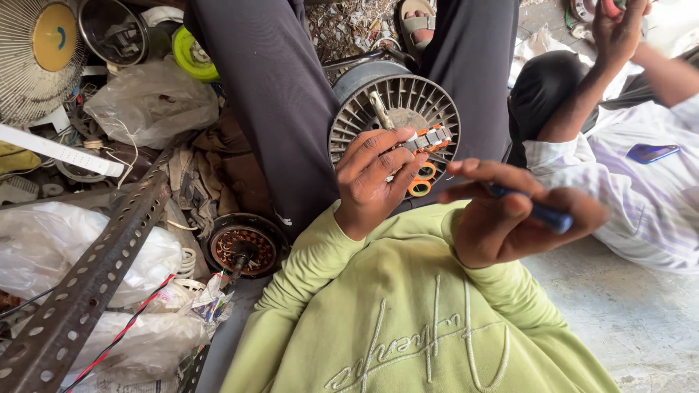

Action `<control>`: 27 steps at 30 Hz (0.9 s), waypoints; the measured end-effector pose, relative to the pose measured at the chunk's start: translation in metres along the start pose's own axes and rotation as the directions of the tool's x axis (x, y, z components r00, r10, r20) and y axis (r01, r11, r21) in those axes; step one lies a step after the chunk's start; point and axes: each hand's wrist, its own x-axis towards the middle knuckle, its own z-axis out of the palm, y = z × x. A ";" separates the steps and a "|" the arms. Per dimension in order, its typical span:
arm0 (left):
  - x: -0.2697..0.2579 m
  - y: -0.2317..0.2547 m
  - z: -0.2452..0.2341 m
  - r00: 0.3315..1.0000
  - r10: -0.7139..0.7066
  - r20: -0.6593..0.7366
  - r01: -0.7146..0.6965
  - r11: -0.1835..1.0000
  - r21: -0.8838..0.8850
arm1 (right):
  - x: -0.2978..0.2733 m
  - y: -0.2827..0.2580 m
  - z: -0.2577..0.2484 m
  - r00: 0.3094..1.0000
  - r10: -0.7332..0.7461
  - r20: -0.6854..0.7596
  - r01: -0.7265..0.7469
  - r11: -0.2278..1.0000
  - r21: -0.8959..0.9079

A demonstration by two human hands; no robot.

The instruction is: Replacing or repairing wires and components in a ceiling fan motor stator.

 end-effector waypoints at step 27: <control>-0.023 -0.018 0.005 0.991 0.090 -0.098 -0.097 0.993 -0.069 | 0.039 0.017 -0.030 0.979 0.120 0.165 -0.168 0.931 0.324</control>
